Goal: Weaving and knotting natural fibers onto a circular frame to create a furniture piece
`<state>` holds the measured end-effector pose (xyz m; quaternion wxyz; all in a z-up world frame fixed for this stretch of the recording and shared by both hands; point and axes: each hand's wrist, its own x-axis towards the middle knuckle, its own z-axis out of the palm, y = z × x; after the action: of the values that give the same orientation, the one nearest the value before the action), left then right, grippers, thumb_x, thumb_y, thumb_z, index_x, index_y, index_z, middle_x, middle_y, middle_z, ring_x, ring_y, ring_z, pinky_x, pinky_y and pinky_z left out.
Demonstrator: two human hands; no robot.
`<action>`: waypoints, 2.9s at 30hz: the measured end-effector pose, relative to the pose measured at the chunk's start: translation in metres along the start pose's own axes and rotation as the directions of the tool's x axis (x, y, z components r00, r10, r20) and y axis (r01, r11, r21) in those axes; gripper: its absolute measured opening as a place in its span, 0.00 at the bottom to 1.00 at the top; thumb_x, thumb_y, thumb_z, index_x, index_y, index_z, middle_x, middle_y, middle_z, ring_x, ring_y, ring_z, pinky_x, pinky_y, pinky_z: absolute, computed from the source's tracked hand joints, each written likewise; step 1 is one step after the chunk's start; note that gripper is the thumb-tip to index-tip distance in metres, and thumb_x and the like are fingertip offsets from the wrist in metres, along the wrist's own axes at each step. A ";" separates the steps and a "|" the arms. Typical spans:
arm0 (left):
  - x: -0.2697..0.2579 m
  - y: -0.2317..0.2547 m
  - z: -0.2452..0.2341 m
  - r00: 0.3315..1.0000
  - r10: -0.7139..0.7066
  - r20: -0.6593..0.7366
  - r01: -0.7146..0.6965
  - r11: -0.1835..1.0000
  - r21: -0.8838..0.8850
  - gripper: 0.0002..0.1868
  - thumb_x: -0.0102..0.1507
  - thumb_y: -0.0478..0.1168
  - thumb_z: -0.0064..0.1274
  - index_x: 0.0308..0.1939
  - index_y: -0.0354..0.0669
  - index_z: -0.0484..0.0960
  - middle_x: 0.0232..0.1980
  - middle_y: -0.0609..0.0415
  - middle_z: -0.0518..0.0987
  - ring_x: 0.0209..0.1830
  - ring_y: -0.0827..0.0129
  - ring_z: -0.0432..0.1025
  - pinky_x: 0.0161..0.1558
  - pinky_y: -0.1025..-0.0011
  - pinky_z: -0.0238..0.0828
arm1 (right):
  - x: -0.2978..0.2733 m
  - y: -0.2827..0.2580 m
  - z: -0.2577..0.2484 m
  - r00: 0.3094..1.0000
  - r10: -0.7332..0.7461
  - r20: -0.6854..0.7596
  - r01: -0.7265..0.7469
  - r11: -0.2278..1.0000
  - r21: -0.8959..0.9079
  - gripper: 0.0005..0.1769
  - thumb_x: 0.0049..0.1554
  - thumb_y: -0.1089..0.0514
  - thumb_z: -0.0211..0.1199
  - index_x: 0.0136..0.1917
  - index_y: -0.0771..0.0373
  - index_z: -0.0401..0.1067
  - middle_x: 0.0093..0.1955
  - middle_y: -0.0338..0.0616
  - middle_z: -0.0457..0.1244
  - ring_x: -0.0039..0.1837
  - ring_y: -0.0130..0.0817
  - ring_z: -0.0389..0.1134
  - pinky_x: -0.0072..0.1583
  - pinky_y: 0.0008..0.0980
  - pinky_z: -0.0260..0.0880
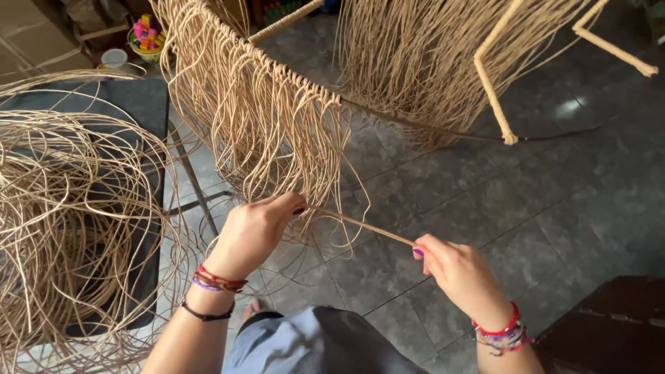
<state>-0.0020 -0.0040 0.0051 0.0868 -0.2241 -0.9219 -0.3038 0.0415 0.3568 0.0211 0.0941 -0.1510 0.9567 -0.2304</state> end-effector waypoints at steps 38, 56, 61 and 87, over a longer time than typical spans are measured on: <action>0.125 0.038 0.057 0.960 0.227 -0.163 -0.195 0.962 0.193 0.49 0.58 0.43 0.59 0.77 0.25 0.54 0.56 0.36 0.77 0.39 0.55 0.78 0.39 0.63 0.78 | 0.153 -0.083 -0.046 0.854 -0.073 -0.515 -0.096 0.951 -0.295 0.09 0.59 0.54 0.64 0.51 0.40 0.78 0.35 0.30 0.71 0.36 0.37 0.74 0.38 0.38 0.75; 0.106 0.058 -0.026 0.869 0.495 -0.016 -0.424 0.727 -0.540 0.10 0.69 0.42 0.48 0.39 0.41 0.80 0.51 0.46 0.70 0.46 0.54 0.65 0.52 0.56 0.62 | 0.088 -0.055 -0.026 0.944 -0.300 -0.140 0.331 0.862 0.383 0.22 0.62 0.53 0.49 0.65 0.66 0.66 0.55 0.49 0.64 0.49 0.42 0.69 0.52 0.34 0.67; 0.122 0.063 -0.010 0.933 0.346 -0.100 -0.347 0.786 -0.511 0.09 0.73 0.40 0.40 0.42 0.43 0.74 0.43 0.50 0.76 0.38 0.56 0.73 0.42 0.62 0.69 | 0.099 -0.042 -0.011 0.821 -0.400 -0.408 0.396 0.913 -0.099 0.08 0.64 0.55 0.57 0.48 0.62 0.68 0.43 0.45 0.62 0.43 0.43 0.65 0.45 0.41 0.65; 0.113 0.023 0.041 0.758 0.485 -0.436 -0.587 0.798 -0.134 0.10 0.69 0.43 0.57 0.45 0.39 0.80 0.50 0.50 0.75 0.45 0.54 0.70 0.47 0.61 0.72 | 0.118 -0.045 -0.018 0.973 0.109 -0.203 0.076 0.682 0.727 0.08 0.57 0.59 0.65 0.42 0.64 0.81 0.40 0.39 0.74 0.43 0.25 0.73 0.47 0.23 0.71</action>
<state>-0.0919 0.0778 0.0173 0.3169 -0.4270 -0.7340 -0.4225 -0.0628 0.2870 0.0451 0.0371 -0.0645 0.7907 -0.6076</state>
